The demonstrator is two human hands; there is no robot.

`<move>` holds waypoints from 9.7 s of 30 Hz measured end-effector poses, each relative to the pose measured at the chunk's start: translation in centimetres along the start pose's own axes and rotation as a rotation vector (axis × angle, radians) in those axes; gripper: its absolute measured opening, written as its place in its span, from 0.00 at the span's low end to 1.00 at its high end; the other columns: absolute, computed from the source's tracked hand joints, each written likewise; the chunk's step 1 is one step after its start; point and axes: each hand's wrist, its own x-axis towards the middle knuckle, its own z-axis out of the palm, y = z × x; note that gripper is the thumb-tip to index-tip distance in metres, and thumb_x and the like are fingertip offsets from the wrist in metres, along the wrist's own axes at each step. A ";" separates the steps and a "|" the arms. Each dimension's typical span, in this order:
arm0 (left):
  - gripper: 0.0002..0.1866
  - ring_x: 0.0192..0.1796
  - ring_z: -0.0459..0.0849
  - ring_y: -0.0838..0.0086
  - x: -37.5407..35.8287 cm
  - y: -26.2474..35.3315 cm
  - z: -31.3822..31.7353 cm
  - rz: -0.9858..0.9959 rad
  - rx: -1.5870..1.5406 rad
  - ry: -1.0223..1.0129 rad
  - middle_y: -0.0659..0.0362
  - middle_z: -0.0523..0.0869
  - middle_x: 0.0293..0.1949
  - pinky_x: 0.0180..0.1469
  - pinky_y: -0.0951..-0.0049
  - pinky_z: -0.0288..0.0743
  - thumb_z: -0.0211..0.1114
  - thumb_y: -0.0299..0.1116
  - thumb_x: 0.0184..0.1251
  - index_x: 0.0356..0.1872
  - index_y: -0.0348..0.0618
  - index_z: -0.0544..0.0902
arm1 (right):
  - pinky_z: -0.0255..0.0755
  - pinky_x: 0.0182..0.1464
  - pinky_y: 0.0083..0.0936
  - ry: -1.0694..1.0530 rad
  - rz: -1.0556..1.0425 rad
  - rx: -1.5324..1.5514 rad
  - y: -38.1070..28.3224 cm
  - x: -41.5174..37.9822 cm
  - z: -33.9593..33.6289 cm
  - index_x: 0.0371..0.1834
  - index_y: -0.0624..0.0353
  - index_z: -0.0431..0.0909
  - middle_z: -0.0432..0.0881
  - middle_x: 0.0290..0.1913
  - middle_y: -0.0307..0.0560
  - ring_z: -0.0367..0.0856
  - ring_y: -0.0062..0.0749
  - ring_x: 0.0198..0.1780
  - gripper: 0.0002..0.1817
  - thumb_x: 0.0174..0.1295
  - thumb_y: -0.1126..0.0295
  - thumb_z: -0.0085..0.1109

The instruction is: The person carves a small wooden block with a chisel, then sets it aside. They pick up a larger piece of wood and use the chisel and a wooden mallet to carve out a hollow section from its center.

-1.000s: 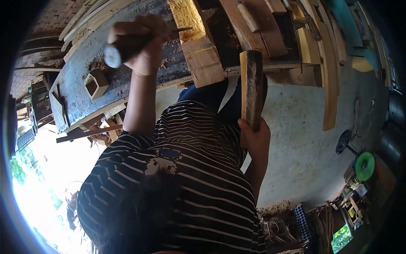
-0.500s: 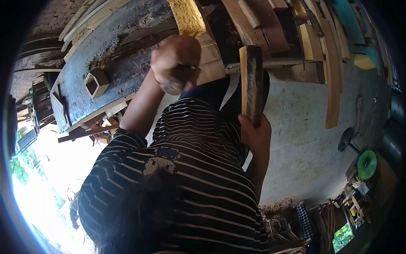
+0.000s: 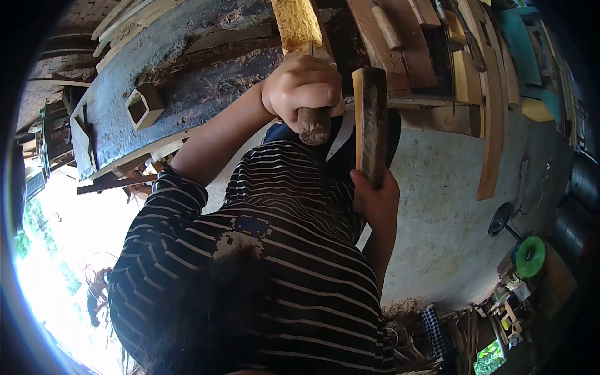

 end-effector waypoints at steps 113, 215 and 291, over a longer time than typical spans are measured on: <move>0.05 0.20 0.76 0.80 3.5 1.2 -7.0 -0.476 -0.220 0.763 0.60 0.79 0.21 0.23 0.79 0.71 0.63 0.22 0.52 0.26 0.36 0.75 | 0.73 0.42 0.26 0.159 -0.146 0.196 4.8 -2.3 3.0 0.48 0.67 0.76 0.82 0.37 0.46 0.79 0.27 0.37 0.23 0.54 0.63 0.69; 0.14 0.24 0.80 0.56 6.3 4.3 0.6 -0.416 0.175 0.277 0.54 0.77 0.18 0.24 0.61 0.72 0.67 0.37 0.38 0.27 0.44 0.76 | 0.67 0.19 0.19 0.305 -1.122 0.174 -10.8 -7.7 -2.0 0.59 0.77 0.55 0.71 0.29 0.50 0.69 0.27 0.20 0.39 0.57 0.52 0.51; 0.14 0.27 0.83 0.57 6.1 4.5 0.1 -0.579 0.139 0.385 0.54 0.82 0.21 0.30 0.63 0.77 0.71 0.41 0.37 0.22 0.44 0.81 | 0.74 0.37 0.26 0.201 -1.114 0.026 -7.7 -6.4 -2.0 0.54 0.67 0.67 0.78 0.32 0.48 0.76 0.30 0.25 0.33 0.53 0.56 0.68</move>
